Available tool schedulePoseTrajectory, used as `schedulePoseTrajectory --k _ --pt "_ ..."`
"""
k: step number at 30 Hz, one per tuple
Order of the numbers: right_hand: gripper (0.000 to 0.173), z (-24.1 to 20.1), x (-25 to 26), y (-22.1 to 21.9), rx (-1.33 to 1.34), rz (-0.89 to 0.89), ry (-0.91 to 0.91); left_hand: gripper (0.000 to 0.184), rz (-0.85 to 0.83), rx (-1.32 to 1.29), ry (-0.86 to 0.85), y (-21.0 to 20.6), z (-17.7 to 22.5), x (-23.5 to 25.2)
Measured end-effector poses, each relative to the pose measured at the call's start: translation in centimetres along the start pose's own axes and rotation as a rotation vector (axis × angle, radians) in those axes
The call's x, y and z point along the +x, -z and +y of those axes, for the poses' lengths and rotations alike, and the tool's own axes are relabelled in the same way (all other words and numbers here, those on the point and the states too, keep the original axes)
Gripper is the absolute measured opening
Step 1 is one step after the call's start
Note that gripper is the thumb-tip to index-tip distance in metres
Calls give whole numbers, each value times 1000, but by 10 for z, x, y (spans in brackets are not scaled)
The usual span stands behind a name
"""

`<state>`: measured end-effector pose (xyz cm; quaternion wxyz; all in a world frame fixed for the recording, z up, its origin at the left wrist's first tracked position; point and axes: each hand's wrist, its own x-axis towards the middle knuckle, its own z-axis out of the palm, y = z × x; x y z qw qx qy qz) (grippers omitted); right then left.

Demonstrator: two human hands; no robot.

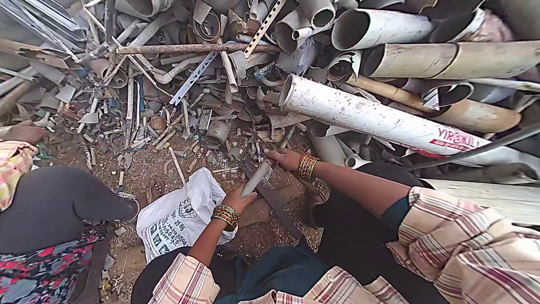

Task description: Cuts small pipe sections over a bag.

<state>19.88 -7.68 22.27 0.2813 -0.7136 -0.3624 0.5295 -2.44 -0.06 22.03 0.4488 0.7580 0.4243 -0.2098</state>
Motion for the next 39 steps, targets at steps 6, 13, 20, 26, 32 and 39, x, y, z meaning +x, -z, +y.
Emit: schedulePoseTrajectory --k 6,13,20,26,32,39 --pt "43 0 -1 1 -24 -10 12 57 53 172 -1 4 11 -3" --pt "37 3 6 -4 -28 -13 110 59 26 -57 -8 3 0 4" --pt "47 3 14 -1 -164 -3 121 60 133 136 -23 2 9 -2" --pt "47 4 14 -3 -138 39 127 59 193 140 -61 1 7 -4" --pt "46 7 14 -2 -155 52 254 53 141 -180 -124 -7 -2 0" --pt "49 7 14 -1 -357 56 248 52 113 -47 -147 -6 -1 -1"
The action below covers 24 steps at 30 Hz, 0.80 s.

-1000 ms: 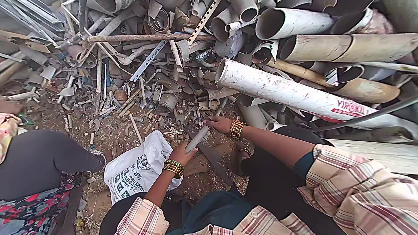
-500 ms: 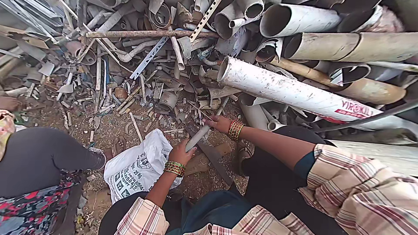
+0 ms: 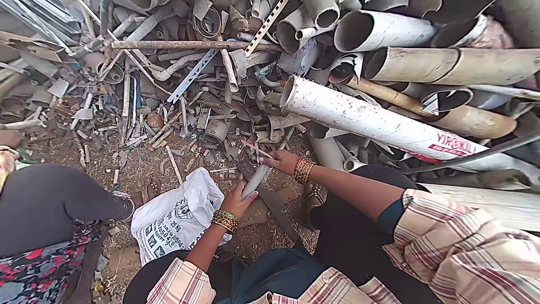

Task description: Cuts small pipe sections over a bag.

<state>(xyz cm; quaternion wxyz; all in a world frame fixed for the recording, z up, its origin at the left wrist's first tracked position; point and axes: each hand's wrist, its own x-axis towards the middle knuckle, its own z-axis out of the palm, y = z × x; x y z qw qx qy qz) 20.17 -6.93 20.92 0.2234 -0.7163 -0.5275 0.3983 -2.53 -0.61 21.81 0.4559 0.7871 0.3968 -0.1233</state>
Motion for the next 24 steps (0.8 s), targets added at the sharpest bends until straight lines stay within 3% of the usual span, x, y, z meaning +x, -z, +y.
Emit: schedulePoseTrajectory --k 6,24 --pt "50 -7 -3 1 -101 -51 -32 57 61 168 24 2 7 -3" --pt "44 -2 -11 14 -156 -152 143 43 17 14 -81 -3 -1 -4"
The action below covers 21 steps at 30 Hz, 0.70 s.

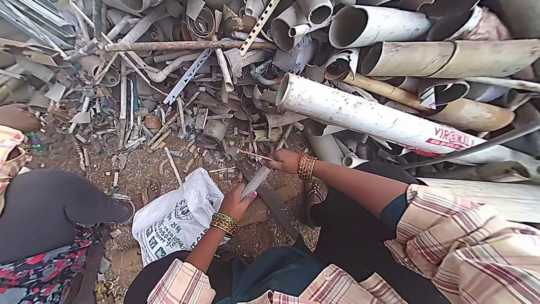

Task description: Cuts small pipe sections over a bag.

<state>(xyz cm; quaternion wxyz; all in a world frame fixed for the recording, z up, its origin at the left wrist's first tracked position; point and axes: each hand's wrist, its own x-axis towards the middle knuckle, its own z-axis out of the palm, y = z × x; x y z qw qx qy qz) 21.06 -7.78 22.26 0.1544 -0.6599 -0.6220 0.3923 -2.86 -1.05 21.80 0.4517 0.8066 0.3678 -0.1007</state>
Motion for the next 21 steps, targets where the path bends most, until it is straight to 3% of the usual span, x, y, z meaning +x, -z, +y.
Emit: schedulePoseTrajectory --k 6,11,17,21 --pt "49 2 0 2 53 -38 -60 42 -57 -64 17 -2 -5 6" --pt "47 21 9 -10 117 -22 -172 52 -178 101 226 12 4 13" --pt "65 38 22 -26 -77 -68 -627 62 -252 450 445 30 -1 17" --pt "42 77 27 -51 -287 -264 -661 60 -284 470 441 35 -2 17"
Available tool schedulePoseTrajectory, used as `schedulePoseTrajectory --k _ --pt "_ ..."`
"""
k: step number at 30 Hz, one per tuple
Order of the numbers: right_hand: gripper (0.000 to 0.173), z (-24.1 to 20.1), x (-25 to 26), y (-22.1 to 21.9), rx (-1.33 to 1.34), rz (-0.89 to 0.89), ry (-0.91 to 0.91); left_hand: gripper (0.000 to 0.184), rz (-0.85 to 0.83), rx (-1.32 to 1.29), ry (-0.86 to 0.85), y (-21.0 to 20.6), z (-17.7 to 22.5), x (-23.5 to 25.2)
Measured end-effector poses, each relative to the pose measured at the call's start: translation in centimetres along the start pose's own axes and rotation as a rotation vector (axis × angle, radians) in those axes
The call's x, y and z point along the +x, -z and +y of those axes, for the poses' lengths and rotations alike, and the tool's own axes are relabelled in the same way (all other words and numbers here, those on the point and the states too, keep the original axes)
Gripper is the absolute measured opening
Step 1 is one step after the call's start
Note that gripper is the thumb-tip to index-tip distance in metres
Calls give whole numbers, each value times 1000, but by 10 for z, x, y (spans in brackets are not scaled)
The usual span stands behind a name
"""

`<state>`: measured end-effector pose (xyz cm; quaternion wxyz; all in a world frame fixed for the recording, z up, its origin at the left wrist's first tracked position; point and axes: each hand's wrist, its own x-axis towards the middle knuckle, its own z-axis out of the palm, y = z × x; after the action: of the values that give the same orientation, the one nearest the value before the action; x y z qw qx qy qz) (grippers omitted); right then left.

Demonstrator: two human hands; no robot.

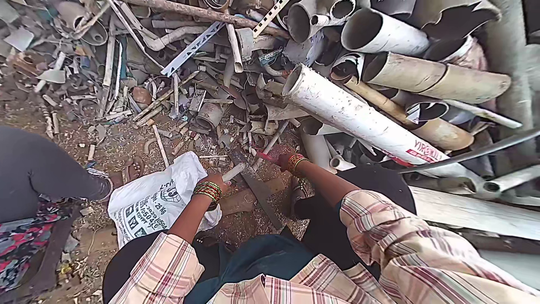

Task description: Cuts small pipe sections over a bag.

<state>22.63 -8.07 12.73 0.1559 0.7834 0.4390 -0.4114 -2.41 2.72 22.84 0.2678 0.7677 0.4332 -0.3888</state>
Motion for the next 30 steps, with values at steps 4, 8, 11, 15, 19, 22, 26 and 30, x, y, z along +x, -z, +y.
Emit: schedulePoseTrajectory --k 4,8,11,15,19,22,26,30 --pt "48 13 -1 -11 -100 -79 -145 60 -2 -19 -31 2 -8 -2" --pt "53 11 20 -17 45 9 -289 62 2 -63 -31 -1 -18 1" --pt "54 7 54 -45 250 198 -315 60 -13 -85 6 -1 -21 2" --pt "53 -14 80 -74 366 187 -391 59 -30 -113 29 -4 -25 10" --pt "46 -10 116 -93 510 184 -477 60 -58 -105 83 -8 -26 15" --pt "54 -2 129 -95 442 221 -439 60 -77 -98 109 -8 -25 12" --pt "51 10 140 -97 410 259 -351 59 -83 -125 118 -10 -24 4" --pt "43 9 139 -106 527 372 -336 57 -79 -176 112 -22 -35 -8"
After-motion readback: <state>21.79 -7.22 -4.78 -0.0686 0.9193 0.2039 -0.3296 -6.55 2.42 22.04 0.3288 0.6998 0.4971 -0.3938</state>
